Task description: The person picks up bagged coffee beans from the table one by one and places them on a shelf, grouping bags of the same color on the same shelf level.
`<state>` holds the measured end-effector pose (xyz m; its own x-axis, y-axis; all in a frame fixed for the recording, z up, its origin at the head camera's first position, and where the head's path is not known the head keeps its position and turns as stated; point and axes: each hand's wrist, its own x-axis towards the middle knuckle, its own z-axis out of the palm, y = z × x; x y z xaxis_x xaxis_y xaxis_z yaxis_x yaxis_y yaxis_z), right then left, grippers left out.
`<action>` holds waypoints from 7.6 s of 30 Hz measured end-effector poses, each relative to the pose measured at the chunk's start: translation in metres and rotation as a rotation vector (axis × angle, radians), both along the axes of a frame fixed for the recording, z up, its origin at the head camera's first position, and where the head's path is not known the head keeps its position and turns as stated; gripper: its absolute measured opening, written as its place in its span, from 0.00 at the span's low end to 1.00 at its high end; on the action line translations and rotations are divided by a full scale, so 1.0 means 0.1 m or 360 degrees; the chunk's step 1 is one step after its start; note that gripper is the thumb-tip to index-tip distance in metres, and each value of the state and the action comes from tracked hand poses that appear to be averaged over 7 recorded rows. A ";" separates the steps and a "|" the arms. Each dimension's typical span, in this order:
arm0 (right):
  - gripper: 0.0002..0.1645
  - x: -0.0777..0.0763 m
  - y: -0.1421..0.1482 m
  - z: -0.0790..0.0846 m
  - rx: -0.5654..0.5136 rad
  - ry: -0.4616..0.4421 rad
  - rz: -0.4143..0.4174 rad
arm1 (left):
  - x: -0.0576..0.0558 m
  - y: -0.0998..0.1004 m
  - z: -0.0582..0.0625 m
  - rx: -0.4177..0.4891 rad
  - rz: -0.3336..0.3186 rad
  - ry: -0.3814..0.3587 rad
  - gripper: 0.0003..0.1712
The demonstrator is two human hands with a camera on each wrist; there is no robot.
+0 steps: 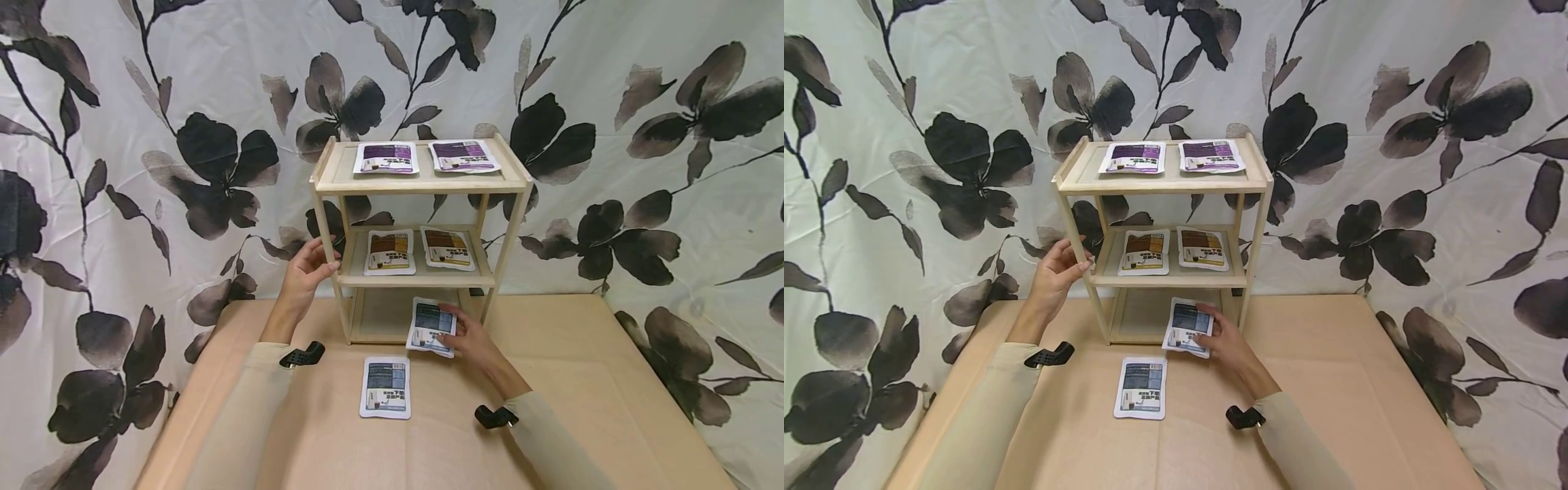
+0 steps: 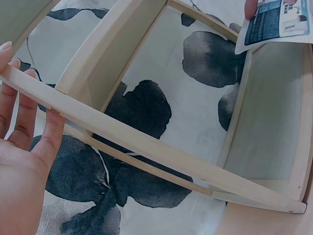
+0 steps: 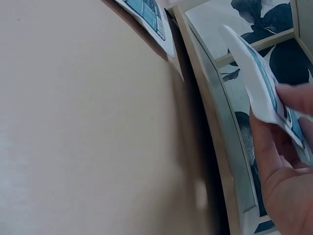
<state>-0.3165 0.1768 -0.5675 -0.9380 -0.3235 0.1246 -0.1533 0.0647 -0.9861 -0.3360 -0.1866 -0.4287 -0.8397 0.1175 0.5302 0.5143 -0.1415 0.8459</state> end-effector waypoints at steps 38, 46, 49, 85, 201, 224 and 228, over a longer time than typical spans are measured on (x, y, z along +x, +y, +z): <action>0.35 -0.32 -0.14 0.02 0.0437 -0.0059 -0.0489 | -0.01 0.00 -0.04 0.0039 -0.0044 0.0020 0.29; 0.30 -0.28 -0.19 0.07 0.0553 0.0084 -0.0569 | -0.02 -0.01 -0.03 0.0046 -0.0036 0.0030 0.29; 0.29 -0.23 -0.22 0.11 0.0591 0.0182 -0.0608 | -0.01 0.00 -0.02 0.0044 -0.0040 0.0030 0.30; 0.33 0.38 -0.54 -0.17 0.0114 -0.0015 0.0054 | 0.00 -0.01 -0.02 0.0024 -0.0063 0.0052 0.30; 0.41 -0.23 -0.77 0.17 0.0189 0.0017 0.0143 | 0.01 -0.01 -0.03 0.0045 -0.0062 0.0033 0.29; 0.38 -0.63 -0.90 0.22 0.0421 -0.0241 -0.0112 | 0.01 0.02 -0.02 0.0058 -0.0052 0.0007 0.32; 0.40 -0.61 -0.87 0.29 0.0470 -0.0213 -0.0080 | 0.01 0.02 -0.02 0.0041 -0.0057 0.0023 0.31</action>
